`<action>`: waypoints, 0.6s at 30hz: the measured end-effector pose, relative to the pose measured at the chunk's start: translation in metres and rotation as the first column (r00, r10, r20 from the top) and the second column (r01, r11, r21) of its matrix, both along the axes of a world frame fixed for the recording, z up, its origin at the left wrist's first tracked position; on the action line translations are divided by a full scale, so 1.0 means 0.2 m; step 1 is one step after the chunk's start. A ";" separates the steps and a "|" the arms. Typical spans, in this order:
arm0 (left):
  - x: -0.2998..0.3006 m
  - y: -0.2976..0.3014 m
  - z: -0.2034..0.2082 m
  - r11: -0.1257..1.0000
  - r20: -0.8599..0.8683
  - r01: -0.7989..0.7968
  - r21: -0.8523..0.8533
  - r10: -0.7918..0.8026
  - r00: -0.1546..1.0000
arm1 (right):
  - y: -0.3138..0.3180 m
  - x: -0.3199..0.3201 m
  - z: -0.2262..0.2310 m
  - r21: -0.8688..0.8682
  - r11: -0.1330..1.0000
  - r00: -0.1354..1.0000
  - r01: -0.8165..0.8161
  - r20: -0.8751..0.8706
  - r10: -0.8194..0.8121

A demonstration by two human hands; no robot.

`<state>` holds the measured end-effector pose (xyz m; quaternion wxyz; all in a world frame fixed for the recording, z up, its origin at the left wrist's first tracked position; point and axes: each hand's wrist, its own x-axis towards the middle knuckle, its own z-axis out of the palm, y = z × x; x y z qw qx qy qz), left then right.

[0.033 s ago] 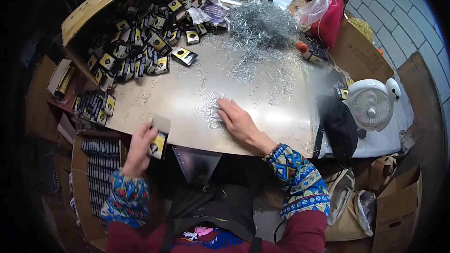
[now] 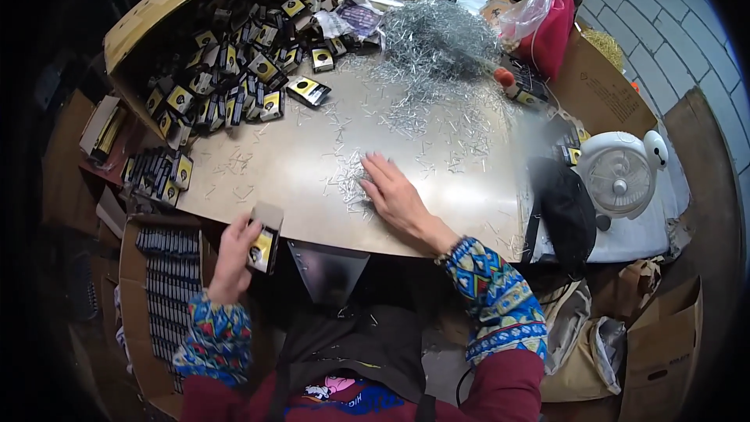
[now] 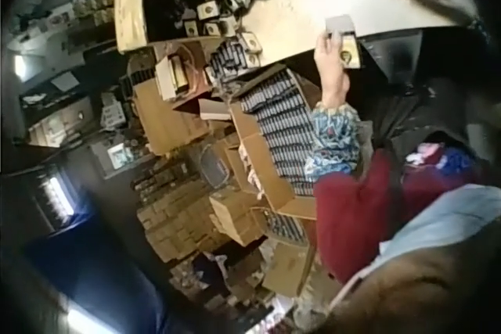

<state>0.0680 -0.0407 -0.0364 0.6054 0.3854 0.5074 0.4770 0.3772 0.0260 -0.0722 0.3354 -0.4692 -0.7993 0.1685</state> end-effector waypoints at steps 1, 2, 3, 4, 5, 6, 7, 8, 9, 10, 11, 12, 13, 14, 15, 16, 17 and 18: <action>-0.03 -0.09 -0.05 0.996 0.077 -0.060 -0.062 0.065 0.995 | 0.02 -0.05 0.01 0.050 0.999 0.994 0.014 0.107 -0.019; -0.04 -0.17 -0.11 0.985 0.151 -0.112 -0.130 0.131 0.980 | 0.04 -0.10 0.01 0.040 0.999 0.994 0.005 0.107 -0.009; -0.06 -0.23 -0.17 0.981 0.176 -0.115 -0.156 0.142 0.974 | 0.05 -0.15 0.02 0.036 0.999 0.983 -0.006 0.184 0.000; -0.05 -0.30 -0.22 0.969 0.139 -0.154 -0.193 0.182 0.973 | 0.06 -0.20 0.02 0.028 0.999 0.966 -0.026 0.259 0.018; -0.07 -0.36 -0.33 0.967 0.115 -0.145 -0.211 0.172 0.978 | 0.06 -0.26 0.00 0.023 0.999 0.944 -0.044 0.329 0.034; -0.09 -0.43 -0.44 0.964 0.090 -0.135 -0.230 0.159 0.983 | 0.03 -0.31 -0.01 0.007 0.998 0.943 -0.060 0.330 0.054; -0.09 -0.48 -0.52 0.952 0.063 -0.089 -0.292 0.112 0.992 | -0.01 -0.37 -0.02 0.039 0.998 0.943 -0.041 0.330 0.025; -0.08 -0.53 -0.59 0.908 0.000 -0.059 -0.415 0.065 0.998 | -0.06 -0.42 -0.04 0.072 0.997 0.944 -0.022 0.330 -0.003; -0.04 -0.55 -0.61 0.896 -0.045 -0.023 -0.444 0.003 0.999 | -0.13 -0.46 -0.05 0.120 0.993 0.940 -0.006 0.338 -0.035; 0.00 -0.59 -0.63 0.881 -0.087 0.015 -0.473 -0.063 0.994 | -0.19 -0.50 -0.05 0.116 0.993 0.936 0.012 0.349 -0.052; 0.04 -0.60 -0.65 0.891 -0.047 0.057 -0.451 -0.087 0.995 | -0.24 -0.52 -0.05 0.106 0.994 0.935 0.019 0.351 -0.055; 0.08 -0.61 -0.71 0.920 -0.019 0.103 -0.378 -0.119 0.993 | -0.30 -0.54 -0.04 0.094 0.995 0.933 0.028 0.356 -0.060; 0.10 -0.62 -0.72 0.915 0.014 0.118 -0.386 -0.122 0.992 | -0.36 -0.55 -0.02 0.075 0.997 0.932 0.013 0.359 -0.040; 0.13 -0.62 -0.72 0.910 0.049 0.134 -0.392 -0.125 0.991 | -0.42 -0.56 0.00 0.053 0.999 0.930 0.000 0.368 -0.020; 0.14 -0.62 -0.71 0.904 0.054 0.126 -0.408 -0.113 0.992 | -0.46 -0.57 0.02 0.031 0.999 0.926 -0.012 0.377 0.000; 0.15 -0.62 -0.69 0.896 0.123 0.138 -0.421 -0.094 0.988 | -0.49 -0.56 0.05 0.012 1.000 0.925 -0.023 0.380 0.017; 0.15 -0.63 -0.68 0.889 0.189 0.149 -0.434 -0.071 0.979 | -0.52 -0.54 0.09 -0.078 0.994 0.933 -0.077 0.346 0.099; 0.15 -0.64 -0.68 0.882 0.192 0.138 -0.451 -0.056 0.980 | -0.55 -0.52 0.14 -0.166 0.977 0.936 -0.132 0.304 0.178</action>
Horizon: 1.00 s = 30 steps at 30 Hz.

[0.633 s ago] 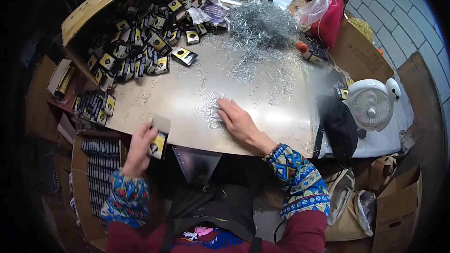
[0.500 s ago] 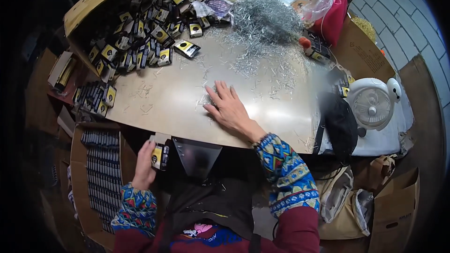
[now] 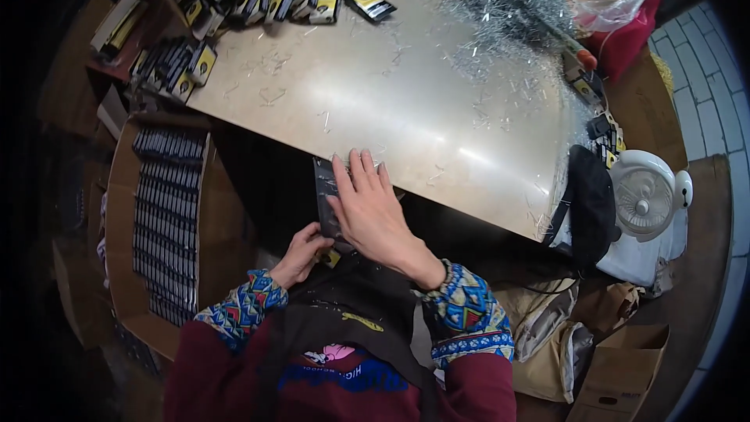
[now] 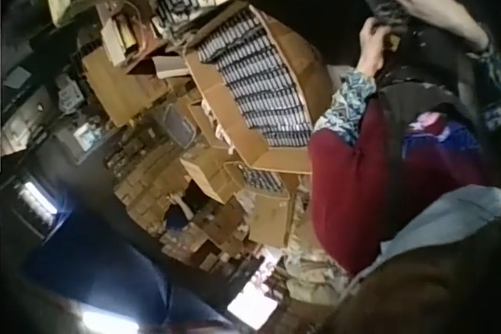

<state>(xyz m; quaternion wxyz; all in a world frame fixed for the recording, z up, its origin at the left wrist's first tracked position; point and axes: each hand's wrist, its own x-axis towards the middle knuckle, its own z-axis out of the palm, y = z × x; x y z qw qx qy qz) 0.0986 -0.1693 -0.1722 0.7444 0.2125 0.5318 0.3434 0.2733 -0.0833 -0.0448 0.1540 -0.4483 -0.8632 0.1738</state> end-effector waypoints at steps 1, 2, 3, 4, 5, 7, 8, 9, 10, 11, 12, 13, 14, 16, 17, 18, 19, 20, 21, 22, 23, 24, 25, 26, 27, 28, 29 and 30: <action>0.00 -0.01 0.00 0.999 0.077 -0.045 -0.005 0.045 0.996 | -0.01 0.02 0.06 -0.020 1.000 0.998 0.002 -0.066 -0.004; 0.00 -0.02 -0.01 0.996 0.151 -0.090 -0.014 0.091 0.984 | -0.02 0.04 0.10 -0.037 0.999 0.998 -0.007 -0.066 0.005; 0.01 -0.04 -0.01 0.994 0.149 -0.101 -0.029 0.105 0.983 | -0.02 0.06 0.12 -0.125 0.992 0.972 0.005 -0.231 -0.034; 0.02 -0.05 -0.01 0.994 0.149 -0.109 -0.007 0.108 0.983 | -0.02 0.09 0.12 -0.214 0.977 0.919 0.006 -0.385 -0.090; 0.04 -0.06 0.00 0.993 0.148 -0.118 0.016 0.114 0.982 | -0.01 0.10 0.11 -0.189 0.982 0.910 -0.003 -0.407 -0.076; 0.03 -0.07 0.04 0.997 0.060 -0.021 0.075 0.016 0.998 | -0.03 0.14 0.06 -0.269 0.963 0.933 -0.028 -0.352 -0.072; 0.04 -0.08 0.05 0.997 0.061 -0.024 0.071 0.020 0.998 | -0.04 0.15 0.01 -0.258 0.965 0.958 -0.045 -0.284 -0.031; 0.05 -0.10 0.05 0.971 -0.187 0.109 0.212 -0.070 0.980 | -0.05 0.14 -0.04 -0.261 0.964 0.958 -0.049 -0.284 -0.028; 0.07 -0.11 0.05 0.911 -0.433 0.272 0.310 -0.120 0.894 | -0.08 0.11 -0.10 -0.134 0.990 0.978 -0.032 -0.210 0.003; 0.09 -0.12 0.01 0.844 -0.675 0.412 0.344 -0.082 0.733 | -0.11 0.08 -0.15 -0.004 1.000 0.991 -0.030 -0.134 0.029; 0.10 -0.14 -0.03 0.846 -0.678 0.409 0.342 -0.079 0.731 | -0.15 0.05 -0.19 -0.005 0.999 0.990 -0.035 -0.137 0.034; 0.11 -0.14 -0.02 0.786 -0.745 0.453 0.421 0.015 0.667 | -0.19 0.02 -0.24 -0.027 0.994 0.993 -0.107 -0.045 0.105; 0.11 -0.14 -0.02 0.716 -0.792 0.500 0.488 0.122 0.598 | -0.23 0.01 -0.28 -0.054 0.982 0.982 -0.180 0.045 0.182; 0.09 -0.14 -0.09 0.758 -0.713 0.407 0.511 0.109 0.693 | -0.32 0.00 -0.32 -0.193 0.937 0.951 -0.291 -0.162 0.262; 0.06 -0.16 -0.09 0.730 -0.754 0.477 0.490 0.080 0.652 | -0.32 0.01 -0.31 -0.268 0.914 0.942 -0.306 -0.223 0.250; 0.04 -0.16 -0.08 0.698 -0.793 0.545 0.464 0.053 0.607 | -0.31 0.03 -0.31 -0.268 0.913 0.941 -0.308 -0.226 0.251; 0.00 -0.17 -0.05 0.663 -0.828 0.589 0.461 0.083 0.555 | -0.31 0.03 -0.31 -0.331 0.872 0.913 -0.359 -0.320 0.254; -0.03 -0.18 -0.03 0.666 -0.831 0.589 0.457 0.083 0.551 | -0.31 0.04 -0.31 -0.386 0.825 0.877 -0.413 -0.411 0.247; -0.06 -0.19 -0.02 0.671 -0.798 0.546 0.501 0.113 0.592 | -0.30 0.05 -0.31 -0.386 0.823 0.875 -0.417 -0.416 0.249; -0.09 -0.20 0.00 0.676 -0.765 0.500 0.542 0.150 0.627 | -0.28 0.05 -0.29 -0.312 0.878 0.879 -0.363 -0.428 0.212; -0.10 -0.21 0.03 0.674 -0.704 0.434 0.598 0.182 0.687 | -0.26 0.05 -0.26 -0.240 0.925 0.884 -0.293 -0.437 0.167; -0.09 -0.20 0.07 0.674 -0.705 0.434 0.598 0.183 0.686 | -0.24 0.06 -0.21 -0.402 0.892 0.900 -0.205 -0.436 0.010; -0.07 -0.17 0.11 0.632 -0.661 0.395 0.667 0.257 0.705 | -0.23 0.06 -0.18 -0.421 0.892 0.906 -0.163 -0.421 -0.033; -0.05 -0.13 0.14 0.582 -0.613 0.357 0.730 0.328 0.718 | -0.21 0.06 -0.16 -0.437 0.891 0.910 -0.122 -0.408 -0.075; -0.03 -0.07 0.14 0.553 -0.629 0.390 0.737 0.350 0.694 | -0.20 0.04 -0.13 -0.429 0.894 0.909 -0.127 -0.411 -0.068; -0.02 -0.03 0.15 0.543 -0.624 0.389 0.744 0.354 0.697 | -0.19 0.03 -0.11 -0.412 0.903 0.906 -0.125 -0.418 -0.065; 0.00 0.00 0.16 0.524 -0.637 0.417 0.743 0.363 0.680 | -0.18 0.03 -0.09 -0.393 0.912 0.903 -0.122 -0.425 -0.063; 0.03 0.03 0.18 0.502 -0.649 0.445 0.742 0.373 0.663 | -0.15 0.04 -0.10 -0.381 0.917 0.905 -0.113 -0.421 -0.063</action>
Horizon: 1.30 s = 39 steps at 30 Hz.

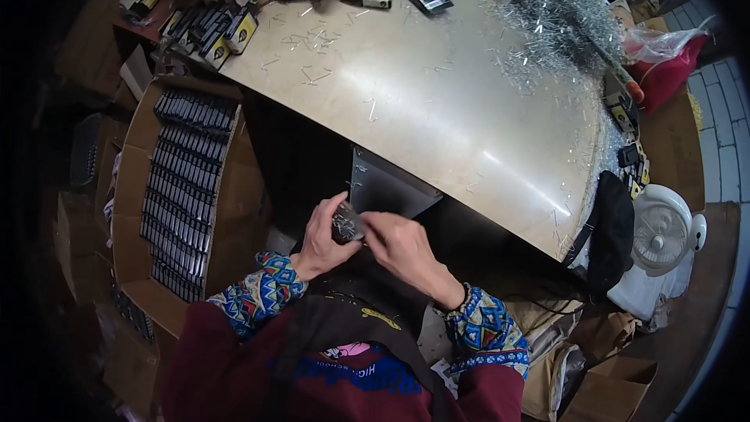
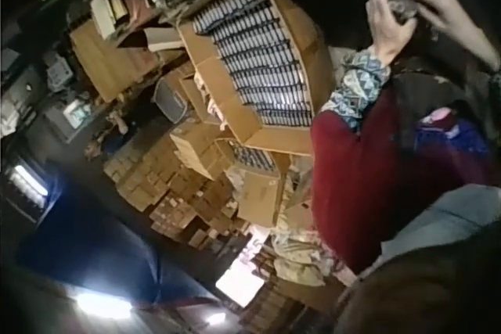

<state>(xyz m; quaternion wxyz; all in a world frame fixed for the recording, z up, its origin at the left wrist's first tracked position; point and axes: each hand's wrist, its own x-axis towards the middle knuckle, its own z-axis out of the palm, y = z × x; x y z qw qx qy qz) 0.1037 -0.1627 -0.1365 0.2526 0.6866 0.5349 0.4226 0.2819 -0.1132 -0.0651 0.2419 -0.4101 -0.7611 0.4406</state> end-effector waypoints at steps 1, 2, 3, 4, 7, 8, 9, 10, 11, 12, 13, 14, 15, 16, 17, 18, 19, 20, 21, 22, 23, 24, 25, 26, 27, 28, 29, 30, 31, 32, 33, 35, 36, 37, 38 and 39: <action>0.03 0.04 0.03 0.995 -0.098 -0.019 0.093 0.028 0.995 | 0.04 0.02 -0.01 0.170 0.983 0.992 0.066 0.095 -0.083; 0.03 0.06 0.08 0.994 -0.095 -0.010 0.106 0.020 0.995 | 0.08 0.04 -0.01 0.340 0.933 0.968 0.115 0.173 -0.182; 0.03 0.07 0.12 0.997 -0.094 -0.042 0.064 0.048 0.994 | 0.10 0.07 0.01 0.163 0.969 0.967 0.184 0.148 -0.209; 0.03 0.08 0.15 0.997 -0.094 -0.075 0.021 0.076 0.993 | 0.12 0.07 0.08 0.043 0.974 0.964 0.225 0.134 -0.228; 0.03 0.12 0.15 0.998 -0.078 -0.036 0.042 0.039 0.996 | 0.17 0.10 0.12 0.058 0.966 0.961 0.251 0.104 -0.256; 0.03 0.14 0.15 1.000 -0.042 -0.009 0.020 0.010 0.999 | 0.17 0.09 0.13 0.026 0.969 0.964 0.246 0.095 -0.247; 0.04 0.15 0.16 0.999 -0.046 -0.041 -0.012 0.040 0.998 | 0.18 0.09 0.14 -0.007 0.971 0.968 0.238 0.085 -0.237; 0.05 0.17 0.17 0.999 -0.049 -0.041 -0.001 0.041 0.998 | 0.18 0.09 0.14 0.003 0.971 0.968 0.238 0.080 -0.237; 0.05 0.18 0.19 0.996 -0.003 -0.049 -0.074 0.049 0.999 | 0.17 0.09 0.14 -0.055 0.966 0.967 0.253 0.042 -0.251; 0.05 0.19 0.20 0.988 0.042 -0.054 -0.146 0.061 0.997 | 0.17 0.08 0.14 -0.114 0.958 0.965 0.263 0.005 -0.264; 0.07 0.20 0.21 0.991 0.055 -0.081 -0.110 0.087 0.995 | 0.17 0.08 0.14 -0.049 0.954 0.953 0.297 -0.044 -0.299; 0.07 0.20 0.22 0.991 0.054 -0.080 -0.103 0.086 0.995 | 0.17 0.08 0.14 -0.043 0.954 0.953 0.298 -0.048 -0.300; 0.07 0.20 0.22 0.985 0.068 -0.102 -0.141 0.112 0.991 | 0.17 0.07 0.13 0.009 0.933 0.930 0.360 -0.085 -0.358; 0.07 0.21 0.22 0.975 0.079 -0.124 -0.182 0.141 0.987 | 0.17 0.06 0.12 0.056 0.905 0.902 0.421 -0.126 -0.412; 0.08 0.21 0.22 0.976 0.077 -0.125 -0.179 0.141 0.987 | 0.18 0.05 0.12 0.058 0.905 0.902 0.421 -0.129 -0.411; 0.08 0.22 0.22 0.980 0.063 -0.137 -0.147 0.147 0.987 | 0.19 0.04 0.12 0.241 0.916 0.947 0.321 -0.115 -0.301; 0.09 0.22 0.22 0.983 0.051 -0.145 -0.115 0.151 0.987 | 0.19 0.03 0.12 0.415 0.885 0.978 0.209 -0.077 -0.195; 0.10 0.23 0.22 0.983 0.051 -0.142 -0.114 0.148 0.988 | 0.19 0.01 0.11 0.416 0.884 0.977 0.212 -0.077 -0.198; 0.11 0.23 0.22 0.987 0.046 -0.141 -0.083 0.145 0.988 | 0.19 -0.02 0.11 0.496 0.843 0.977 0.211 -0.070 -0.203; 0.12 0.23 0.22 0.988 0.040 -0.142 -0.052 0.144 0.989 | 0.19 -0.05 0.11 0.571 0.795 0.976 0.206 -0.064 -0.207; 0.12 0.24 0.25 0.991 0.018 -0.135 -0.023 0.135 0.991 | 0.20 -0.05 0.06 0.519 0.810 0.962 0.272 -0.126 -0.242; 0.11 0.24 0.25 0.991 0.017 -0.133 -0.022 0.133 0.991 | 0.20 -0.04 0.05 0.520 0.809 0.961 0.274 -0.127 -0.244; 0.10 0.24 0.25 0.991 -0.018 -0.131 -0.017 0.131 0.991 | 0.20 -0.04 0.04 0.492 0.824 0.959 0.280 -0.105 -0.263; 0.09 0.24 0.25 0.992 -0.054 -0.129 -0.012 0.128 0.990 | 0.21 -0.03 0.04 0.465 0.838 0.956 0.287 -0.082 -0.282; 0.09 0.24 0.25 0.992 -0.054 -0.129 -0.012 0.129 0.990 | 0.22 0.00 0.03 0.452 0.880 0.986 0.146 0.008 -0.167; 0.09 0.24 0.25 0.991 -0.024 -0.132 -0.021 0.131 0.991 | 0.21 0.00 0.03 0.453 0.879 0.986 0.146 0.008 -0.169; 0.09 0.25 0.26 0.991 0.007 -0.133 -0.031 0.133 0.991 | 0.21 -0.01 0.03 0.380 0.902 0.979 0.205 -0.099 -0.180; 0.09 0.25 0.26 0.991 0.008 -0.131 -0.030 0.131 0.991 | 0.21 -0.01 0.05 0.299 0.920 0.958 0.255 -0.205 -0.199; 0.09 0.25 0.27 0.993 -0.011 -0.121 -0.002 0.121 0.993 | 0.20 -0.02 0.09 0.333 0.900 0.953 0.281 -0.204 -0.222; 0.09 0.25 0.27 0.994 -0.030 -0.109 0.027 0.110 0.993 | 0.20 -0.03 0.09 0.332 0.900 0.953 0.283 -0.204 -0.225; 0.10 0.25 0.27 0.994 -0.030 -0.106 0.027 0.107 0.994 | 0.20 -0.04 0.08 0.434 0.867 0.967 0.247 -0.163 -0.194; 0.11 0.27 0.26 0.994 -0.062 -0.087 0.059 0.091 0.994 | 0.20 -0.06 0.05 0.518 0.813 0.964 0.266 -0.155 -0.217; 0.10 0.27 0.26 0.995 -0.062 -0.084 0.060 0.087 0.994 | 0.20 -0.06 0.05 0.518 0.812 0.963 0.269 -0.155 -0.220; 0.09 0.27 0.27 0.992 -0.014 -0.124 -0.006 0.124 0.992 | 0.20 -0.05 0.06 0.401 0.844 0.933 0.355 -0.210 -0.293; 0.08 0.26 0.28 0.984 0.032 -0.161 -0.074 0.164 0.986 | 0.20 -0.04 0.06 0.274 0.859 0.895 0.432 -0.252 -0.369; 0.07 0.27 0.29 0.980 0.041 -0.165 -0.109 0.170 0.985 | 0.20 -0.03 0.07 0.202 0.864 0.870 0.462 -0.292 -0.397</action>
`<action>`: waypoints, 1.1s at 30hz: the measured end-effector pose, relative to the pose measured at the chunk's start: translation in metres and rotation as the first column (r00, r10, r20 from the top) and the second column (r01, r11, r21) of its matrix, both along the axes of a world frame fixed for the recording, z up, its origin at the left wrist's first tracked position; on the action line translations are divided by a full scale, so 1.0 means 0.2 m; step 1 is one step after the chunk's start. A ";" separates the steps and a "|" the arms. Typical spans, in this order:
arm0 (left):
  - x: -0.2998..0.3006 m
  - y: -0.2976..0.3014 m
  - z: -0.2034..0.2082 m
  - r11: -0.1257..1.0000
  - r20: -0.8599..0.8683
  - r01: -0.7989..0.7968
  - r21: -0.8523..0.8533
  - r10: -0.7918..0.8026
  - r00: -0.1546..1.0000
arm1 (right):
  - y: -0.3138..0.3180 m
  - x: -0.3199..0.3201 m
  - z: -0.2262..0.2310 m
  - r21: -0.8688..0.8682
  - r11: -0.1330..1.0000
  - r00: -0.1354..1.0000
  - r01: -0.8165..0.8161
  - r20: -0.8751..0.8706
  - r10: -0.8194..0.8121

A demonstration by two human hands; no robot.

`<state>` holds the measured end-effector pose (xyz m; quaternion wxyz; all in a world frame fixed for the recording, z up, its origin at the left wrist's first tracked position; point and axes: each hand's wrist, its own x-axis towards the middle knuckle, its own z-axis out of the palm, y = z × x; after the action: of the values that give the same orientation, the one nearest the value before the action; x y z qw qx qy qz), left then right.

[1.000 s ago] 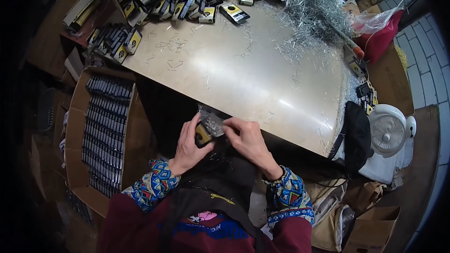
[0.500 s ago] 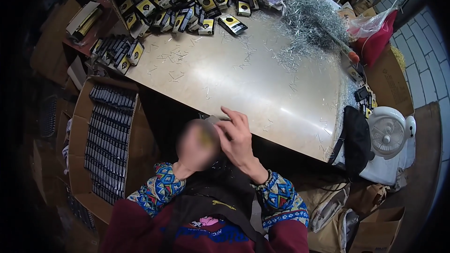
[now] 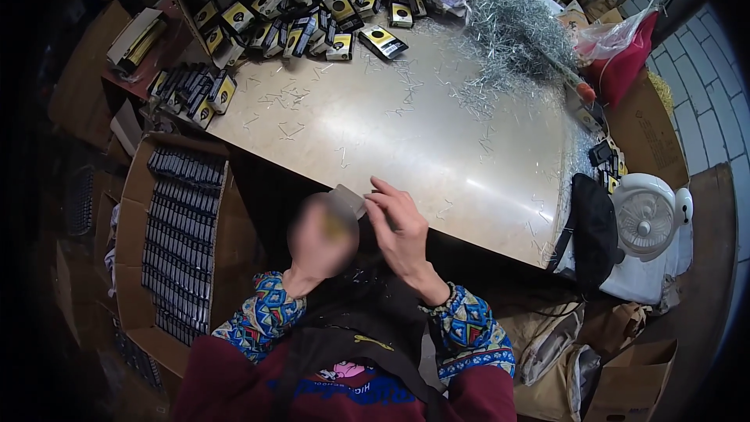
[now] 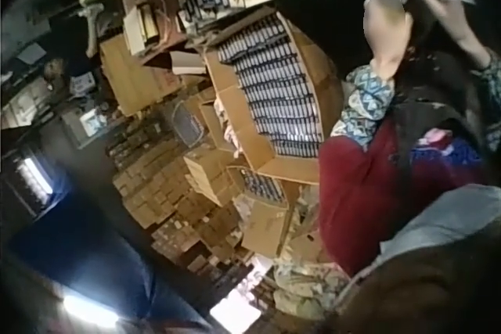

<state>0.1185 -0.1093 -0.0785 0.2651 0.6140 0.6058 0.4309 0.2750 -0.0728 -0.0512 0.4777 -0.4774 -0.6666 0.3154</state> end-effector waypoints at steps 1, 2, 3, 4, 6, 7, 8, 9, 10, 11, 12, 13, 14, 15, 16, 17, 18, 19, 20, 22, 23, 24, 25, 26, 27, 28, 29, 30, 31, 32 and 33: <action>0.00 0.00 0.00 1.000 -0.001 -0.002 0.001 0.002 1.000 | 0.00 0.01 0.00 0.001 1.000 1.000 -0.002 -0.001 0.002; -0.01 0.00 0.01 1.000 0.008 -0.007 -0.001 0.007 1.000 | 0.00 0.03 -0.01 0.019 1.000 1.000 -0.015 -0.011 0.015; -0.01 0.00 0.01 1.000 0.017 -0.013 -0.003 0.013 1.000 | -0.01 0.04 -0.03 0.038 0.999 0.999 -0.028 -0.020 0.029; 0.00 0.00 0.01 1.000 0.020 -0.009 -0.002 0.009 1.000 | -0.02 0.06 -0.03 0.062 0.995 0.996 -0.078 0.057 0.074; 0.02 0.01 0.00 0.996 -0.050 0.048 0.072 -0.045 0.998 | -0.02 0.05 -0.02 0.104 0.980 0.974 -0.168 0.170 0.149; 0.02 0.00 0.00 0.996 -0.052 0.048 0.073 -0.044 0.998 | -0.03 0.04 -0.02 0.136 0.954 0.935 -0.267 0.275 0.223; 0.02 -0.01 -0.01 0.995 -0.031 0.058 0.078 -0.056 0.998 | -0.03 0.05 -0.03 0.120 0.963 0.956 -0.243 0.198 0.216; 0.02 -0.01 -0.01 0.994 -0.009 0.069 0.083 -0.068 0.998 | -0.03 0.05 -0.02 0.122 0.962 0.956 -0.242 0.196 0.216; 0.02 -0.02 -0.01 0.998 0.032 0.061 0.034 -0.062 0.998 | -0.03 0.07 -0.01 0.124 0.971 0.964 -0.205 0.195 0.178; 0.02 -0.01 -0.01 0.998 0.031 0.060 0.034 -0.061 0.998 | -0.03 0.07 0.00 0.127 0.978 0.971 -0.166 0.193 0.140; 0.01 -0.01 -0.02 0.996 0.026 0.078 0.031 -0.078 0.997 | -0.02 0.06 0.03 0.136 0.955 0.917 -0.263 0.344 0.204; 0.01 0.00 -0.01 0.994 0.023 0.103 0.032 -0.103 0.994 | -0.03 0.06 0.02 0.138 0.956 0.917 -0.258 0.346 0.197; 0.01 0.00 -0.01 0.994 0.024 0.108 0.034 -0.109 0.994 | -0.04 0.05 0.02 0.102 0.957 0.943 -0.271 0.229 0.243; 0.01 -0.01 0.01 0.990 0.129 0.143 -0.002 -0.141 0.982 | -0.05 0.05 0.00 0.068 0.955 0.954 -0.289 0.107 0.281; 0.01 -0.01 0.01 0.984 0.231 0.172 -0.037 -0.159 0.960 | -0.05 0.07 0.00 0.052 0.958 0.959 -0.283 0.050 0.280; 0.00 -0.01 0.01 0.985 0.230 0.169 -0.038 -0.156 0.960 | -0.05 0.08 -0.01 0.052 0.957 0.958 -0.286 0.049 0.283; -0.01 0.00 -0.01 0.967 0.323 0.252 -0.032 -0.229 0.918 | -0.05 0.08 -0.01 -0.079 0.951 0.951 -0.298 -0.115 0.288; -0.01 0.02 0.00 0.940 0.414 0.342 -0.016 -0.305 0.858 | -0.05 0.08 0.00 -0.205 0.926 0.927 -0.317 -0.272 0.257; 0.00 0.01 0.05 0.936 0.322 0.348 -0.051 -0.314 0.893 | -0.06 0.08 -0.04 -0.271 0.902 0.890 -0.337 -0.403 0.211; 0.02 0.01 0.03 0.939 0.214 0.345 -0.006 -0.336 0.917 | -0.06 0.04 -0.04 -0.308 0.915 0.918 -0.262 -0.371 0.138; 0.02 0.01 0.03 0.940 0.102 0.340 0.040 -0.342 0.934 | -0.06 0.01 -0.03 -0.341 0.920 0.939 -0.192 -0.338 0.071; 0.03 0.00 0.03 0.953 0.111 0.301 0.034 -0.303 0.947 | -0.07 -0.02 -0.01 -0.298 0.946 0.911 -0.125 -0.413 -0.010; 0.03 0.01 0.03 0.954 0.108 0.299 0.037 -0.301 0.947 | -0.07 0.00 -0.03 -0.295 0.947 0.910 -0.128 -0.415 -0.007; 0.02 0.02 0.02 0.962 0.079 0.260 0.082 -0.267 0.960 | -0.08 0.03 -0.06 -0.165 0.986 0.946 -0.036 -0.323 -0.019; 0.02 0.02 0.02 0.967 0.052 0.222 0.129 -0.230 0.972 | -0.08 0.06 -0.07 -0.022 0.999 0.972 0.043 -0.232 -0.047; 0.02 0.02 0.04 0.973 0.051 0.198 0.118 -0.205 0.977 | -0.07 0.08 -0.04 0.154 0.988 1.000 -0.011 -0.016 0.013; 0.02 0.02 0.03 0.974 0.051 0.195 0.120 -0.202 0.978 | -0.07 0.07 -0.03 0.155 0.988 1.000 -0.014 -0.016 0.017; 0.02 0.04 0.01 0.963 -0.005 0.200 0.178 -0.203 0.979 | -0.08 0.05 -0.04 0.176 0.982 0.995 -0.064 0.084 0.050; 0.01 0.04 -0.01 0.949 -0.062 0.206 0.237 -0.197 0.978 | -0.09 0.04 -0.04 0.194 0.974 0.980 -0.117 0.182 0.081; 0.01 0.05 -0.01 0.950 -0.064 0.200 0.239 -0.190 0.980 | -0.11 0.04 -0.05 0.078 0.990 0.984 -0.115 0.144 0.103; 0.01 0.04 -0.02 0.954 -0.075 0.210 0.216 -0.198 0.977 | -0.12 0.03 -0.05 0.081 0.989 0.984 -0.122 0.143 0.110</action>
<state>0.1204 -0.1012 -0.0831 0.2216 0.7102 0.4938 0.4501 0.2806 -0.0974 -0.0616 0.4320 -0.4365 -0.7382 0.2790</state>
